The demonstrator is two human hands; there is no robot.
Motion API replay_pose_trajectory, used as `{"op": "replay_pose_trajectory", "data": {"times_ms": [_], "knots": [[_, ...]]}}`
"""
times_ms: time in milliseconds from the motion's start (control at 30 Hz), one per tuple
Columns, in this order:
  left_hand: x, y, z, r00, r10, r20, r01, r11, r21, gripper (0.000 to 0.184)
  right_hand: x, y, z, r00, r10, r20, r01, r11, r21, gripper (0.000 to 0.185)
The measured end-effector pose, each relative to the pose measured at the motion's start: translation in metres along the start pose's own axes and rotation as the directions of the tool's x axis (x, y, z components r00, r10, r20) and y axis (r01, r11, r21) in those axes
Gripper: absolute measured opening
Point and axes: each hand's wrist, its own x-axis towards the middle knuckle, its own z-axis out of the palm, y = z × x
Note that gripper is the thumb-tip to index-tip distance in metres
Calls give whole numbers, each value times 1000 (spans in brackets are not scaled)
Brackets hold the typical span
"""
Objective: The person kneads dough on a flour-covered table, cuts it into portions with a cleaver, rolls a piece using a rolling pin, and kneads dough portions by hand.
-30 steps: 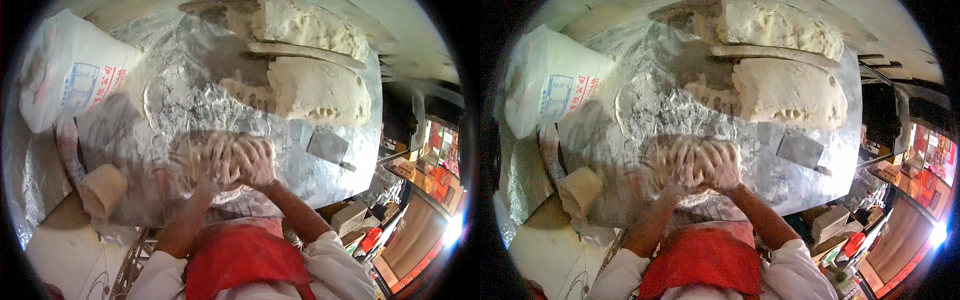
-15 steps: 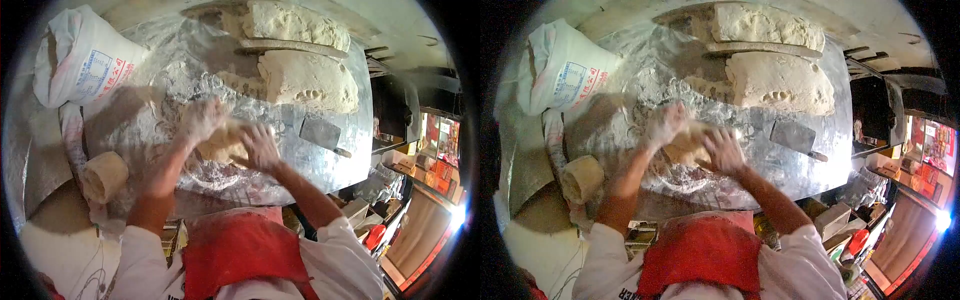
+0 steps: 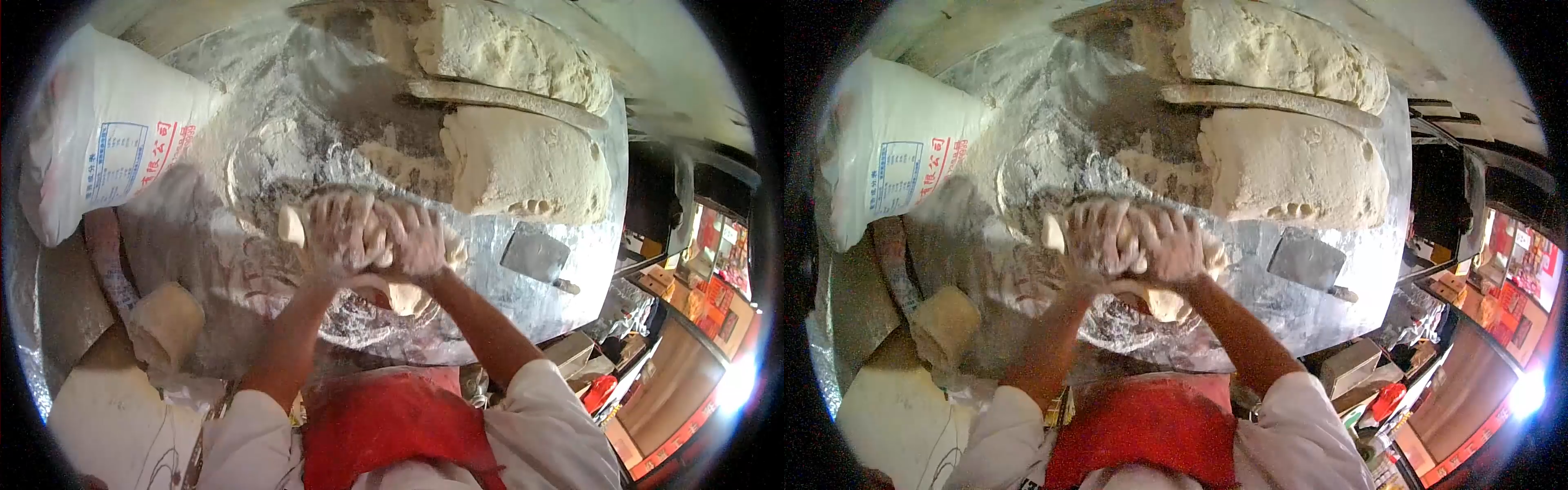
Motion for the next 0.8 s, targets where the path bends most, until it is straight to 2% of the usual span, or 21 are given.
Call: {"op": "replay_pose_trajectory", "data": {"times_ms": [33,67,100,133,167,200,233,267,300,333,367,400,433,467,500,533,600,667,700,733,800], "knots": [[-8,-13,29,998,-33,-52,30,998,-61,51,11,-1,-18,997,58,53,-61,996,67,99],[-16,-26,62,992,-66,-105,53,991,-125,58,23,9,-4,996,84,-9,-85,994,-66,112],[-8,-32,74,991,-58,-116,43,991,-127,58,35,13,-17,997,82,4,-82,994,79,112],[2,-36,80,997,-55,-59,51,996,-71,61,36,10,-36,997,74,11,-75,972,222,111],[5,-36,76,998,-57,-1,57,998,-10,65,24,-2,-53,997,68,-23,-61,971,231,112],[8,-36,58,999,-47,-22,47,999,0,65,16,-12,-68,996,57,-62,-40,970,238,113],[17,-37,29,938,-204,282,310,857,-412,66,4,-22,-57,995,85,-52,-79,991,106,117],[21,-33,2,776,-176,605,601,495,-627,67,-18,-30,-46,986,-61,-158,55,998,-40,122],[20,-22,-27,694,-227,683,677,529,-512,68,-43,-37,-49,980,-140,-141,148,987,54,112],[9,-11,-40,700,-225,678,672,530,-517,68,-67,-42,-52,966,-223,-130,241,960,144,103],[-5,3,-51,721,-87,687,414,849,-327,68,-92,-44,-37,978,-177,-106,196,959,204,97],[-24,15,-60,685,34,728,56,993,-99,69,-114,-46,-19,988,-136,-75,151,952,265,90],[-60,22,-49,873,104,477,-106,994,-24,65,-129,-52,-14,981,-94,-168,128,971,204,88],[-97,27,-31,958,213,193,-235,967,99,61,-138,-57,-10,964,-55,-260,96,984,148,86],[-114,34,-22,981,169,94,-171,985,10,56,-138,-59,3,947,-48,-318,81,993,91,87],[-124,42,-16,993,116,2,-115,989,-88,51,-134,-57,23,968,3,-253,30,992,126,94],[-129,47,-17,997,81,-10,-81,995,-51,50,-123,-51,34,929,-57,-366,117,983,143,97],[-131,35,12,996,77,45,-82,990,116,63,-99,-40,31,941,-43,-334,95,985,141,101],[-105,32,2,995,100,-18,-96,982,160,56,-92,-38,28,953,-28,-301,73,988,140,105],[-94,24,9,996,93,-5,-91,984,153,56,-80,-35,19,942,-22,-334,88,979,184,96],[-73,5,19,998,66,-20,-66,997,-26,55,-63,-13,44,950,-5,-312,50,989,137,87]]}}
